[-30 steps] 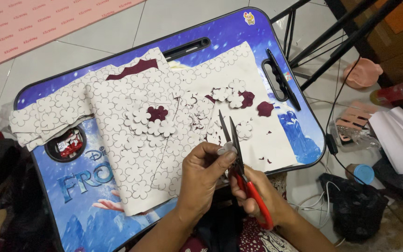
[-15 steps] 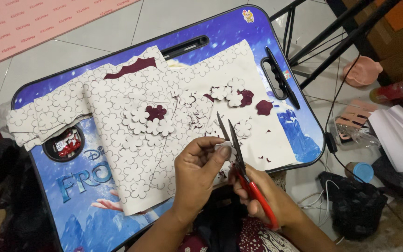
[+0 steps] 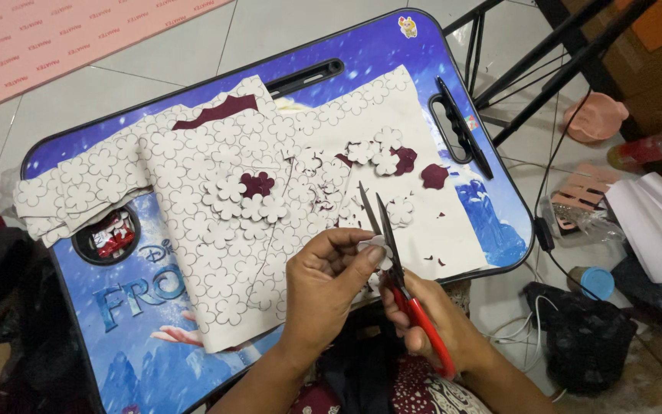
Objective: The person sits on the floor with a tray on their lap holding sheets of white felt printed with flower outlines. They use red-handled scissors to cut out small flower shapes one at a time, trimming scraps and setting finished cut flowers onto a pile on the tray.
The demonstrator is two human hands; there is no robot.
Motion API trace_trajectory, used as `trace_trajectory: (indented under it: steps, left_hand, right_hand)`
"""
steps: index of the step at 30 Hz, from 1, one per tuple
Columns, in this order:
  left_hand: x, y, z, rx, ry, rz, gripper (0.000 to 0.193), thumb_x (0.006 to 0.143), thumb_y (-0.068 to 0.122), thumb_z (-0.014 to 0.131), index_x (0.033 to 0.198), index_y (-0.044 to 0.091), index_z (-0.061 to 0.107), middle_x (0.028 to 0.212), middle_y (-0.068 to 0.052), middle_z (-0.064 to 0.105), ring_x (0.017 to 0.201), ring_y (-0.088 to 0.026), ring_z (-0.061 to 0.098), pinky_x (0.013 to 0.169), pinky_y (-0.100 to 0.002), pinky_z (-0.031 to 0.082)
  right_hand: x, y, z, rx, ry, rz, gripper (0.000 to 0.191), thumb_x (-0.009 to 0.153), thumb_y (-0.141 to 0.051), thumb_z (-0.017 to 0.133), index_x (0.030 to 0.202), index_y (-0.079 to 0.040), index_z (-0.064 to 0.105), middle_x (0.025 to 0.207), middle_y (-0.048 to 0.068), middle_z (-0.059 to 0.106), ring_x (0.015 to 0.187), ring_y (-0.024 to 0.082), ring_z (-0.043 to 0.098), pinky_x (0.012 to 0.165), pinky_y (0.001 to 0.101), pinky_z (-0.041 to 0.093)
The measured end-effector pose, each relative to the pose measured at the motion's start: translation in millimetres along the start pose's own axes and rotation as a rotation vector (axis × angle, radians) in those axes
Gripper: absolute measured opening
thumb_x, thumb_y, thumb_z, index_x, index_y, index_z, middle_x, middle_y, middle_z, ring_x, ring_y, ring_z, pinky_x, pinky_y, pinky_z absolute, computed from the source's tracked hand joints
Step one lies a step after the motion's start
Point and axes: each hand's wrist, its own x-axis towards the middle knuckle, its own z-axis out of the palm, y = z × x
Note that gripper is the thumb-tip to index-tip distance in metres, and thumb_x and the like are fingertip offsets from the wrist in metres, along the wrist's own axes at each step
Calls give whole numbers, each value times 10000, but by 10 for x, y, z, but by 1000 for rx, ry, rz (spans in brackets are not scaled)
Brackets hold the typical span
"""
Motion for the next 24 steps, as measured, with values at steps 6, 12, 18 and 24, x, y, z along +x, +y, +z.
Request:
trace_trajectory:
  steps: [6, 12, 18, 24]
  left_hand:
    - [24, 12, -53, 1, -28, 52, 225, 922, 6, 752, 1137, -42, 707, 971, -80, 750, 858, -86, 697, 767, -220, 585]
    - [47, 69, -98, 23, 2, -4, 252, 896, 14, 762, 1137, -33, 702, 966, -90, 762, 866, -95, 706, 775, -220, 592]
    - [68, 111, -147, 107, 3, 72, 251, 897, 35, 769, 1133, -27, 709, 952, -112, 778, 867, -122, 730, 799, -249, 626]
    - [69, 106, -173, 89, 14, 53, 242, 900, 55, 759, 1126, -14, 707, 959, -110, 778, 876, -126, 730, 796, -257, 623]
  right_hand:
    - [-9, 30, -39, 17, -3, 21, 1019, 568, -978, 605, 968, -43, 542, 677, -43, 417, 573, 81, 387, 472, 259, 337]
    - [-30, 15, -95, -33, -11, 34, 994, 585, -986, 603, 939, -59, 554, 683, -56, 415, 594, 65, 368, 499, 243, 298]
    - [-33, 20, -144, -109, -23, 14, 954, 619, -987, 570, 918, -81, 562, 681, -64, 435, 599, 55, 388, 500, 238, 314]
    - [-32, 107, -160, -149, -24, -39, 899, 673, -964, 569, 892, -92, 538, 689, -71, 452, 605, 52, 425, 506, 237, 359]
